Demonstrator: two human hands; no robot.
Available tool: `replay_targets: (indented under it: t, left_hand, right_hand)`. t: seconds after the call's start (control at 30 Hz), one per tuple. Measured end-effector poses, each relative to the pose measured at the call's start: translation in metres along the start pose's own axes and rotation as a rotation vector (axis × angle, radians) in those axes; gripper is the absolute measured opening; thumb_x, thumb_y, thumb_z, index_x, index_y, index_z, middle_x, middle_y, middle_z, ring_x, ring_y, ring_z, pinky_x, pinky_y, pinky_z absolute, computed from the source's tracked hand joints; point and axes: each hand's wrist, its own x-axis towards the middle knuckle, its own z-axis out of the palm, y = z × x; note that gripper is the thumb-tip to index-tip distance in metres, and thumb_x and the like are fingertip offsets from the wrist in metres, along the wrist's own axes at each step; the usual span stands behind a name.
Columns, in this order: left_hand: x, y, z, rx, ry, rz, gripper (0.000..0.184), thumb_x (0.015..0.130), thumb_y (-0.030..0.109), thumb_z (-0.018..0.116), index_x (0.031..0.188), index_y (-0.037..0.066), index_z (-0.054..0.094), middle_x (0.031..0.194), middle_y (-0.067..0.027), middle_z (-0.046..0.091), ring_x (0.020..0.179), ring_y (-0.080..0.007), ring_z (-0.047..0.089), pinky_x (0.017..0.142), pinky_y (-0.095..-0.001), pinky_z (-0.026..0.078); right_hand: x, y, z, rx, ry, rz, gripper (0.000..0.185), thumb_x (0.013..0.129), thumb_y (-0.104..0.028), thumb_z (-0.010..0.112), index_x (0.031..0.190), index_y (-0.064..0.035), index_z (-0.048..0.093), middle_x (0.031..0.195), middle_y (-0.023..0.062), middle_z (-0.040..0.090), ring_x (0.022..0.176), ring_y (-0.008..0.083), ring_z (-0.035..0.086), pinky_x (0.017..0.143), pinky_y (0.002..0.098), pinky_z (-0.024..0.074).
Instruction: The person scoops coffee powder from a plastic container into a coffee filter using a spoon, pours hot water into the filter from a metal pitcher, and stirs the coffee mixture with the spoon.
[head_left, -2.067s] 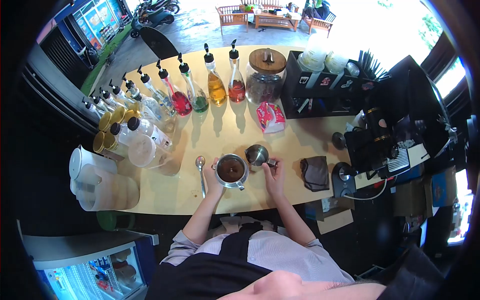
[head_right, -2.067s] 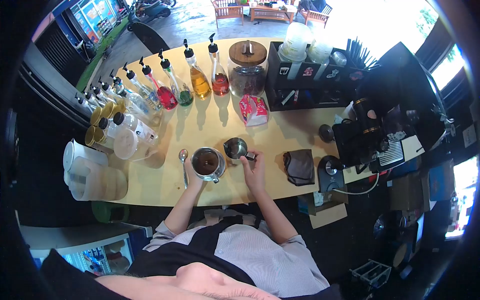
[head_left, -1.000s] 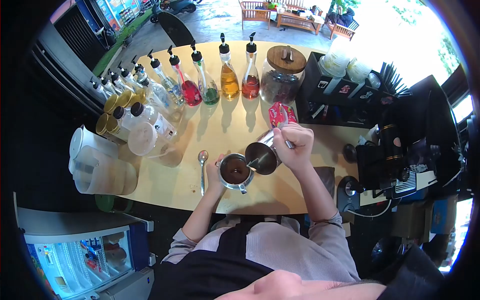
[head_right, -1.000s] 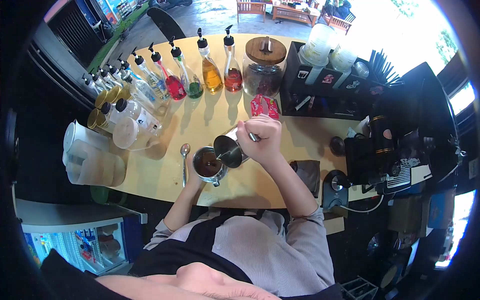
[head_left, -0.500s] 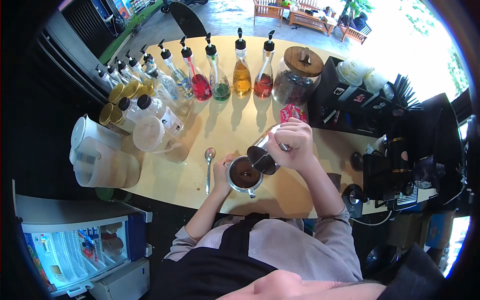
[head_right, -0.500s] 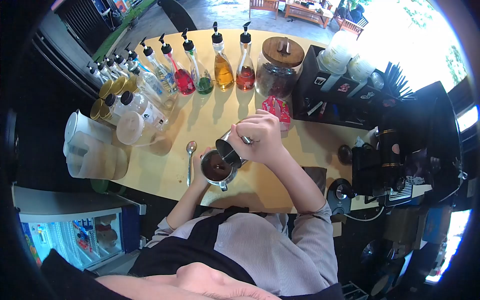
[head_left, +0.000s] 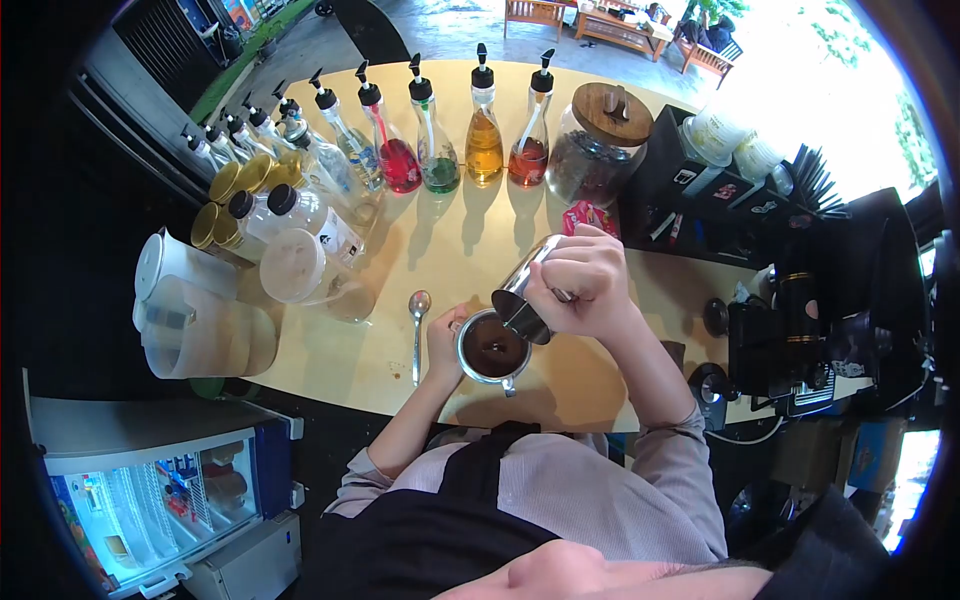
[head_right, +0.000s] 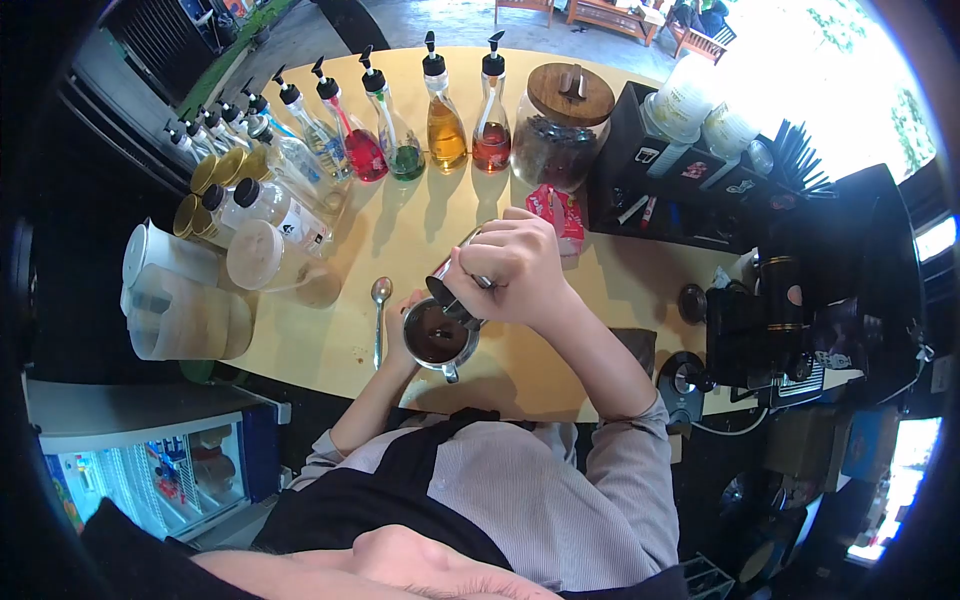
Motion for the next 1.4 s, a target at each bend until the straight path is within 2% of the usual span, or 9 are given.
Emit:
replay_targets:
  t: [0.07, 0.13, 0.37, 0.87, 0.93, 1.07, 1.17, 1.23, 1.4]
  left_hand:
    - [0.0, 0.002, 0.0, -0.069, 0.003, -0.023, 0.05, 0.104, 0.034, 0.045, 0.067, 0.002, 0.059, 0.057, -0.0008, 0.056, 0.055, -0.0075, 0.048, 0.051, -0.0283, 0.04]
    - [-0.004, 0.018, 0.0, 0.146, -0.014, 0.086, 0.052, 0.104, 0.034, 0.045, 0.065, 0.002, 0.058, 0.057, -0.0014, 0.056, 0.054, -0.0082, 0.048, 0.051, -0.0294, 0.039]
    - [0.007, -0.027, -0.002, 0.138, 0.015, 0.148, 0.053, 0.103, 0.037, 0.045, 0.066, 0.002, 0.059, 0.054, -0.003, 0.053, 0.052, -0.0104, 0.046, 0.049, -0.0316, 0.036]
    - [0.004, -0.016, -0.003, 0.14, 0.04, 0.125, 0.055, 0.102, 0.04, 0.044, 0.066, -0.001, 0.054, 0.052, -0.0094, 0.045, 0.05, -0.0167, 0.042, 0.049, -0.0362, 0.033]
    - [0.003, -0.01, -0.002, 0.289, 0.047, 0.254, 0.055, 0.102, 0.041, 0.044, 0.067, -0.001, 0.053, 0.053, -0.0094, 0.044, 0.051, -0.0171, 0.043, 0.05, -0.036, 0.034]
    - [0.006, -0.021, -0.002, 0.205, 0.056, 0.281, 0.055, 0.102, 0.04, 0.045, 0.067, 0.0, 0.054, 0.053, -0.0072, 0.046, 0.051, -0.0149, 0.043, 0.049, -0.0346, 0.034]
    - [0.0, 0.003, -0.001, 0.171, 0.028, 0.143, 0.052, 0.103, 0.036, 0.045, 0.067, 0.0, 0.057, 0.053, -0.0048, 0.049, 0.051, -0.0116, 0.043, 0.049, -0.0325, 0.034]
    - [-0.001, 0.011, -0.002, 0.166, -0.002, 0.102, 0.048, 0.103, 0.031, 0.046, 0.068, 0.0, 0.06, 0.054, -0.003, 0.052, 0.051, -0.0088, 0.044, 0.048, -0.0304, 0.036]
    - [-0.002, 0.012, -0.001, 0.081, 0.006, -0.001, 0.048, 0.104, 0.029, 0.045, 0.068, 0.001, 0.061, 0.055, -0.0029, 0.054, 0.052, -0.0086, 0.047, 0.05, -0.0295, 0.039]
  right_hand:
    - [0.002, -0.002, 0.001, -0.003, -0.007, -0.002, 0.034, 0.07, -0.005, 0.067, 0.048, -0.0124, 0.041, 0.046, -0.0007, 0.051, 0.041, 0.0158, 0.048, 0.045, 0.0306, 0.0303]
    - [0.005, -0.004, 0.002, 0.001, 0.015, -0.018, 0.034, 0.069, -0.005, 0.067, 0.048, -0.0127, 0.042, 0.047, -0.0009, 0.05, 0.042, 0.0155, 0.048, 0.045, 0.0306, 0.0302]
    - [0.008, -0.007, 0.006, -0.014, -0.005, -0.037, 0.033, 0.069, -0.005, 0.066, 0.048, -0.0127, 0.042, 0.047, -0.0015, 0.048, 0.043, 0.0147, 0.047, 0.045, 0.0306, 0.0278]
    - [0.008, -0.017, 0.01, 0.002, -0.03, -0.08, 0.034, 0.066, -0.006, 0.067, 0.048, -0.0135, 0.04, 0.046, -0.0039, 0.043, 0.043, 0.0132, 0.045, 0.045, 0.0299, 0.0287]
    - [0.009, -0.02, 0.007, -0.015, -0.038, -0.09, 0.034, 0.065, -0.005, 0.068, 0.049, -0.0138, 0.039, 0.046, -0.0039, 0.041, 0.043, 0.0132, 0.044, 0.046, 0.0301, 0.0287]
    - [0.005, -0.023, 0.003, -0.007, -0.041, -0.096, 0.033, 0.064, -0.005, 0.068, 0.05, -0.014, 0.04, 0.046, -0.0036, 0.041, 0.043, 0.0136, 0.044, 0.046, 0.03, 0.0286]
    - [0.005, -0.027, 0.001, 0.058, 0.019, -0.088, 0.038, 0.067, 0.001, 0.064, 0.049, -0.0139, 0.034, 0.044, -0.0028, 0.036, 0.039, 0.0151, 0.036, 0.045, 0.0316, 0.0235]
    - [0.002, -0.027, -0.005, 0.007, -0.042, -0.077, 0.023, 0.063, -0.007, 0.068, 0.054, -0.0138, 0.048, 0.047, -0.0039, 0.044, 0.045, 0.0134, 0.046, 0.046, 0.0295, 0.0303]
    - [-0.002, -0.026, -0.011, -0.019, -0.057, -0.06, 0.021, 0.064, -0.008, 0.068, 0.055, -0.0136, 0.05, 0.048, -0.004, 0.046, 0.045, 0.0128, 0.048, 0.046, 0.0296, 0.031]
